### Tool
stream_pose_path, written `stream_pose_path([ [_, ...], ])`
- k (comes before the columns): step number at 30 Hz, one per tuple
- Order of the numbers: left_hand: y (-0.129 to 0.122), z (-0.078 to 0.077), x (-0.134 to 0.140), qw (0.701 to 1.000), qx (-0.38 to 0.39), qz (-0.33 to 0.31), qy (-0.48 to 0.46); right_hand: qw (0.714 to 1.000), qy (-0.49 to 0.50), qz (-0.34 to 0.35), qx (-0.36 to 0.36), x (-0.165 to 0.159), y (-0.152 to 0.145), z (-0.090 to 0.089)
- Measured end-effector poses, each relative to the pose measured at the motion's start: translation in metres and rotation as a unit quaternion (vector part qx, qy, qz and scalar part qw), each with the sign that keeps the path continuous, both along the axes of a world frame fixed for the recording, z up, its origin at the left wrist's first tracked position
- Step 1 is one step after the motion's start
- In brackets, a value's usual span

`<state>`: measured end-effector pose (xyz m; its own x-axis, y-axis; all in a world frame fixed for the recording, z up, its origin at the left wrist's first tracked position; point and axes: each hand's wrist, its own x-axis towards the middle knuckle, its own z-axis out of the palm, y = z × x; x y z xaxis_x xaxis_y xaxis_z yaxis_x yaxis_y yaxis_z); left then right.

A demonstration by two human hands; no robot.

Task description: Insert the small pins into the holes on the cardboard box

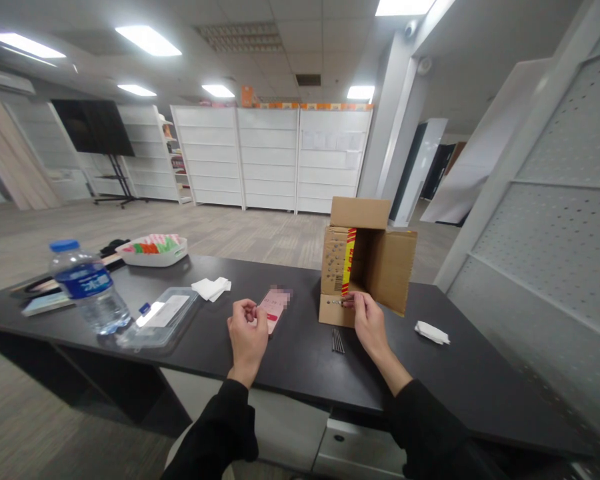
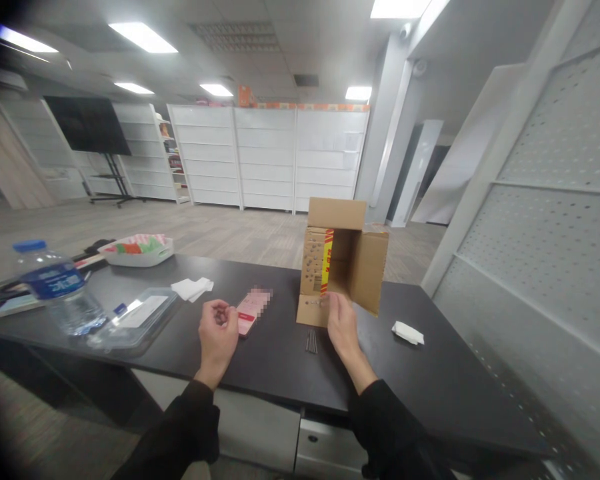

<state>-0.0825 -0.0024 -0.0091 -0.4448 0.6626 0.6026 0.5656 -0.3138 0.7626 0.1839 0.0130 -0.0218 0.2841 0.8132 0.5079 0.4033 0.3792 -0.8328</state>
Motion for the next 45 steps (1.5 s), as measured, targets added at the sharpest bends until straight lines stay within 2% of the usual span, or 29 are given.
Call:
stream_pose_path([
  [4,0.001,0.0,0.0,1.0,0.001,-0.002,-0.002,1.0,-0.019,-0.002,0.002,0.0,-0.001,0.0],
  [17,0.0,0.0,0.0,1.0,0.003,-0.002,-0.014,0.982,-0.187,-0.021,0.02,-0.003,0.001,0.004],
  [22,0.001,-0.002,0.0,1.0,0.001,-0.005,-0.011,0.965,-0.252,-0.076,-0.006,0.001,0.003,0.002],
  [25,0.001,-0.002,-0.001,1.0,-0.004,-0.005,-0.008,0.962,-0.258,-0.088,-0.018,0.002,0.001,0.001],
  [33,0.001,-0.001,0.0,1.0,0.005,-0.001,-0.012,0.949,-0.314,-0.012,0.006,0.004,-0.023,0.004],
  [40,0.001,-0.001,0.0,1.0,0.0,-0.003,-0.015,0.908,-0.399,0.13,-0.018,0.004,-0.056,0.019],
  [45,-0.001,-0.001,0.0,1.0,-0.004,-0.004,-0.015,0.895,-0.414,0.166,-0.024,0.001,-0.062,0.021],
])
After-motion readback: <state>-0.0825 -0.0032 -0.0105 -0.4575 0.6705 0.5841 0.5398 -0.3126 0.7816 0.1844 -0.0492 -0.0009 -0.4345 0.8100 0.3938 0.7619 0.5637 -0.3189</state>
